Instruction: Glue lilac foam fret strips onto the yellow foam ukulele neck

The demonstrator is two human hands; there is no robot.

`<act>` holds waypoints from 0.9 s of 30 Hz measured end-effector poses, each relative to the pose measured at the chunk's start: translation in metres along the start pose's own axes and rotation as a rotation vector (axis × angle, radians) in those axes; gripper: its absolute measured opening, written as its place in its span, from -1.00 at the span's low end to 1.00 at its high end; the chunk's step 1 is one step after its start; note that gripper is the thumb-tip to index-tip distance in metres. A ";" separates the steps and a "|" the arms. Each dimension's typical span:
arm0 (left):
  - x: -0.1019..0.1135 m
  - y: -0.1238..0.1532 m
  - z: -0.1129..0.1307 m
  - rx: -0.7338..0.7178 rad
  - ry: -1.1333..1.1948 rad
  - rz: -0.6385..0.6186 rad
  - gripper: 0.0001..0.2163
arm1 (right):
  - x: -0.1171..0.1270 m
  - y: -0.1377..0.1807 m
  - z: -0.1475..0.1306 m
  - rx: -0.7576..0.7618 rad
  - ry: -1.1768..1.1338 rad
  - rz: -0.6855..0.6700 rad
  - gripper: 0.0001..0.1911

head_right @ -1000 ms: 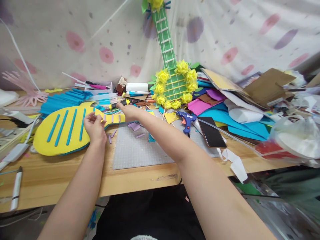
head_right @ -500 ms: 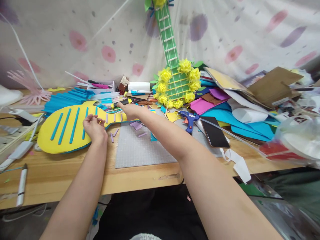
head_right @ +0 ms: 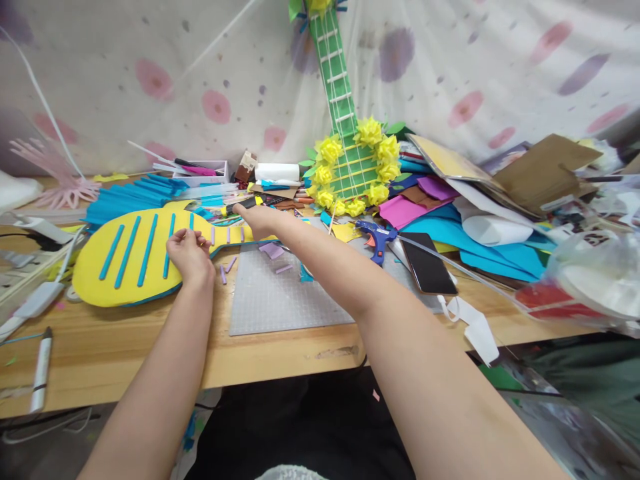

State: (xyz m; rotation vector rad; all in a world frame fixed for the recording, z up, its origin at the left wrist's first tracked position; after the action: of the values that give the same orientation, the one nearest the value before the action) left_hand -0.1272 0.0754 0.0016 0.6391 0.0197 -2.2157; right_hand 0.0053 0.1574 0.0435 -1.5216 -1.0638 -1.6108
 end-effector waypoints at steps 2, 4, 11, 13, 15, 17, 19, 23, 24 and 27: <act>0.000 0.000 0.000 0.007 0.009 0.005 -0.91 | 0.001 0.001 -0.001 -0.003 0.000 -0.007 -0.26; 0.000 0.000 0.000 0.004 0.008 0.001 -0.91 | 0.002 0.001 -0.001 -0.004 -0.004 -0.009 -0.27; -0.001 0.000 0.000 -0.012 -0.005 -0.006 -0.89 | 0.000 0.000 -0.002 -0.005 0.000 -0.025 -0.26; -0.001 -0.001 0.000 -0.014 -0.012 -0.006 -0.89 | -0.002 -0.001 -0.002 0.001 0.003 -0.021 -0.25; -0.001 -0.002 -0.001 -0.016 -0.020 -0.003 -0.90 | -0.002 -0.002 -0.002 0.000 0.003 -0.007 -0.26; -0.001 -0.002 -0.001 -0.017 -0.026 -0.005 -0.90 | -0.001 -0.002 -0.002 -0.004 -0.007 0.007 -0.26; -0.001 -0.001 0.000 -0.019 -0.027 -0.008 -0.90 | 0.001 0.000 -0.001 -0.009 -0.038 0.024 -0.24; 0.000 0.001 0.002 -0.023 -0.014 -0.001 -0.92 | 0.003 0.015 0.008 -0.046 -0.213 0.122 -0.16; 0.000 0.002 0.003 -0.026 -0.013 0.001 -0.92 | 0.002 0.021 0.011 -0.063 -0.279 0.167 -0.15; -0.001 0.003 0.004 -0.038 -0.017 -0.003 -0.91 | -0.008 0.038 0.021 -0.144 -0.431 0.339 -0.22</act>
State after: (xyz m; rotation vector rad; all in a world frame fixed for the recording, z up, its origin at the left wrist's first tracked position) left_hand -0.1266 0.0734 0.0062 0.5995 0.0543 -2.2182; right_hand 0.0491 0.1588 0.0394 -2.0823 -0.8546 -1.1735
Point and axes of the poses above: each hand's wrist, its own y-axis away from the middle knuckle, its own x-axis out of the back of the hand, z = x × y, the point moved 8 cm from there along -y, towards the middle knuckle, and after that the axes turned 12 degrees about x, right-handed, at the moved point
